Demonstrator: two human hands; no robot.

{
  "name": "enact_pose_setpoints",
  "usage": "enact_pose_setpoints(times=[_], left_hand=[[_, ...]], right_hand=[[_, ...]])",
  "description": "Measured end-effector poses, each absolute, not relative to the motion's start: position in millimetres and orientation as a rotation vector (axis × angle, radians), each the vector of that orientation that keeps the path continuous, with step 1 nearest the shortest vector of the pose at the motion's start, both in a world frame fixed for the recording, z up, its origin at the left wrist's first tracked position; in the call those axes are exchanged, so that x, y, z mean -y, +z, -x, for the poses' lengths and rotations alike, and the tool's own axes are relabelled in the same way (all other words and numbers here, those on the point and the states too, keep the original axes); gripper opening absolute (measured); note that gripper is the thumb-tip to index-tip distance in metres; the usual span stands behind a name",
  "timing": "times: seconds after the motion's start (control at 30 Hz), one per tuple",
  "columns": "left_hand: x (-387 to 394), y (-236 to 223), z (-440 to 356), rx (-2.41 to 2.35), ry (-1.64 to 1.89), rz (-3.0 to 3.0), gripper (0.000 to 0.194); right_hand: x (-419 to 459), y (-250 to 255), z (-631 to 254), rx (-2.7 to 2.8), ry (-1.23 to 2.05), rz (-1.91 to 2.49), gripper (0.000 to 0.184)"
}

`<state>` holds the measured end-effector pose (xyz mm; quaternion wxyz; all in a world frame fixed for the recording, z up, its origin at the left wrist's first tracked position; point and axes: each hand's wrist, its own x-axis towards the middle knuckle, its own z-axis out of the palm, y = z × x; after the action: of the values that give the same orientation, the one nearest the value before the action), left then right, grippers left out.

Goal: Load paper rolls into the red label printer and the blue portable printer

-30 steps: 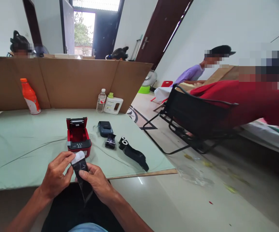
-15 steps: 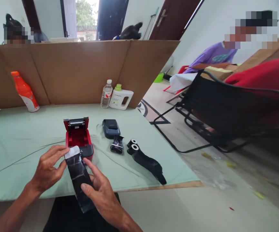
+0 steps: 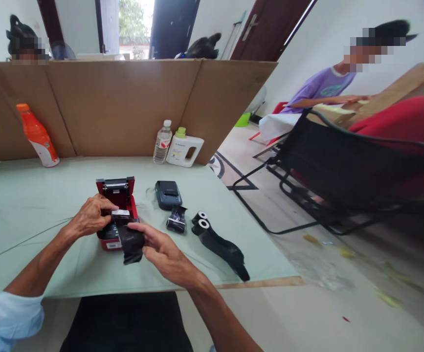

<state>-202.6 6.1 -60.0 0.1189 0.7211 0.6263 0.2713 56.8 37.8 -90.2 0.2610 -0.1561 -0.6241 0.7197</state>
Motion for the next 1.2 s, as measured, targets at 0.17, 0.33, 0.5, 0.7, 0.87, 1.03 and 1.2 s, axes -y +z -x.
enact_pose_setpoints(times=[0.17,0.33,0.5,0.7,0.87,1.03,1.2], left_hand=[[-10.5,-53.3,201.6,-1.924,0.6,-1.999,0.037],[-14.5,-43.7,198.8,-1.952,0.4,-1.918,0.036],[-20.4,-32.5,194.1,-1.985,0.218,-1.899,0.033],[-24.5,-30.6,191.2,-2.022,0.068,-1.931,0.039],[-24.3,-36.0,196.1,-1.959,0.141,-1.919,0.041],[-14.6,-35.5,203.1,-1.799,0.357,-1.895,0.041],[12.0,-28.2,212.0,-1.898,0.786,-1.867,0.026]], right_hand=[[-40.4,-91.1,-44.9,1.906,1.487,0.56,0.048],[-35.6,-85.8,-34.9,1.668,1.782,0.514,0.04],[-28.7,-90.0,-31.9,1.529,1.969,0.482,0.039],[-22.6,-96.1,-30.9,1.482,2.008,0.494,0.033],[-19.7,-98.4,-29.2,1.469,2.022,0.478,0.031],[-16.7,-105.3,-28.2,1.455,2.03,0.484,0.029],[-14.8,-112.4,-28.1,1.423,2.051,0.503,0.029]])
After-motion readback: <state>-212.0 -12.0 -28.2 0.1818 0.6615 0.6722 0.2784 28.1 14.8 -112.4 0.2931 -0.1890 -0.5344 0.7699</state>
